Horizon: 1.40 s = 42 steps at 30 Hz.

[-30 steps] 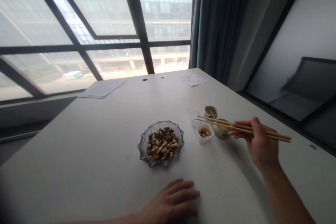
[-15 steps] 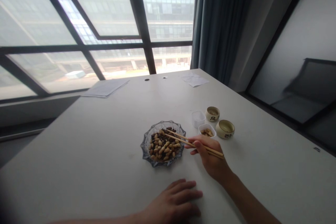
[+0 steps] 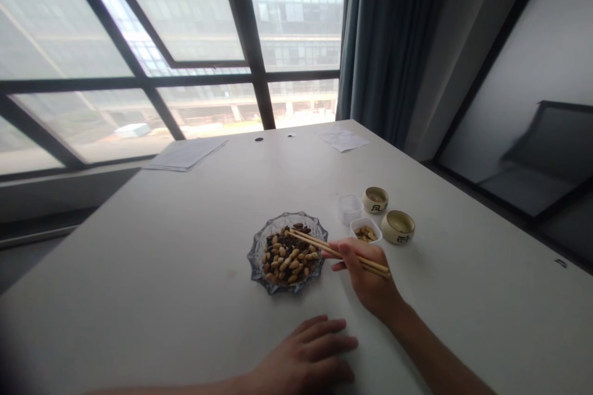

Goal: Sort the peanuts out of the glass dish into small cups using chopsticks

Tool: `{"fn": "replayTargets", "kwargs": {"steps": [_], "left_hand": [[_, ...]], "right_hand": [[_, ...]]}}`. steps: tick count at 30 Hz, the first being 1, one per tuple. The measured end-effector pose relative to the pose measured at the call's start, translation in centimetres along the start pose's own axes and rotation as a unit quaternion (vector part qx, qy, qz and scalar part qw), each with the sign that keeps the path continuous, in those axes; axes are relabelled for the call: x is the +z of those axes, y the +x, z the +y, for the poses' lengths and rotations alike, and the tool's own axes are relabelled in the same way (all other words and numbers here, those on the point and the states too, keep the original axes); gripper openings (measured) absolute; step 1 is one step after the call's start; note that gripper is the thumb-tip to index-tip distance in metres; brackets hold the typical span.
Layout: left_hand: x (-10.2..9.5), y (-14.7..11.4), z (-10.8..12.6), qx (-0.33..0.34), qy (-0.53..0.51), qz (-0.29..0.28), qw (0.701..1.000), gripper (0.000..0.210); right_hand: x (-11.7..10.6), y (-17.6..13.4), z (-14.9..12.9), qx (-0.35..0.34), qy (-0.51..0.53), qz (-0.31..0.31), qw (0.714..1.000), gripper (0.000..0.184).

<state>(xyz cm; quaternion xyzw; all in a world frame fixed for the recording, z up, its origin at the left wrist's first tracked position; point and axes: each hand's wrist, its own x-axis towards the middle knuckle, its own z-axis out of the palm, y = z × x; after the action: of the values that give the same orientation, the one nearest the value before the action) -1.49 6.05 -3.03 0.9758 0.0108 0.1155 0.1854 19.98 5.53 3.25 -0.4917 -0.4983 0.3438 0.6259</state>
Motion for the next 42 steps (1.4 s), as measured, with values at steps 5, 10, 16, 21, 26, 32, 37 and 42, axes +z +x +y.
{"fn": "replayTargets", "kwargs": {"steps": [5,10,16,21,26,32,37,42], "left_hand": [[0.2,-0.1,-0.1,0.006,0.002,0.014,1.0,0.03],[0.4,-0.2,-0.2,0.004,0.001,0.011,1.0,0.027],[0.4,-0.2,-0.2,0.005,0.011,0.019,1.0,0.023],[0.0,-0.1,0.0,0.007,0.013,0.019,1.0,0.023],[-0.1,-0.1,0.0,0.007,0.022,0.021,1.0,0.023],[0.2,-0.1,-0.1,0.006,0.029,0.019,0.999,0.024],[0.3,-0.1,-0.1,0.007,0.025,0.026,0.999,0.025],[0.8,0.0,-0.2,0.006,0.046,0.036,0.998,0.021]], "right_hand": [[-2.4,0.4,-2.9,0.007,-0.021,0.11,0.994,0.04],[-8.7,0.9,-4.3,-0.004,-0.044,0.185,0.982,0.04],[-14.3,0.9,-4.2,0.024,-0.045,0.238,0.97,0.044],[-14.6,1.0,-4.2,0.032,-0.061,0.245,0.967,0.044],[-13.3,1.2,-4.2,-0.002,-0.042,0.24,0.97,0.041],[-8.3,0.7,-3.2,-0.01,-0.048,0.12,0.992,0.045],[-3.2,-0.1,-1.5,-0.015,-0.018,0.034,0.999,0.04],[-0.3,0.0,-0.1,-0.011,-0.008,-0.03,0.999,0.039]]}}
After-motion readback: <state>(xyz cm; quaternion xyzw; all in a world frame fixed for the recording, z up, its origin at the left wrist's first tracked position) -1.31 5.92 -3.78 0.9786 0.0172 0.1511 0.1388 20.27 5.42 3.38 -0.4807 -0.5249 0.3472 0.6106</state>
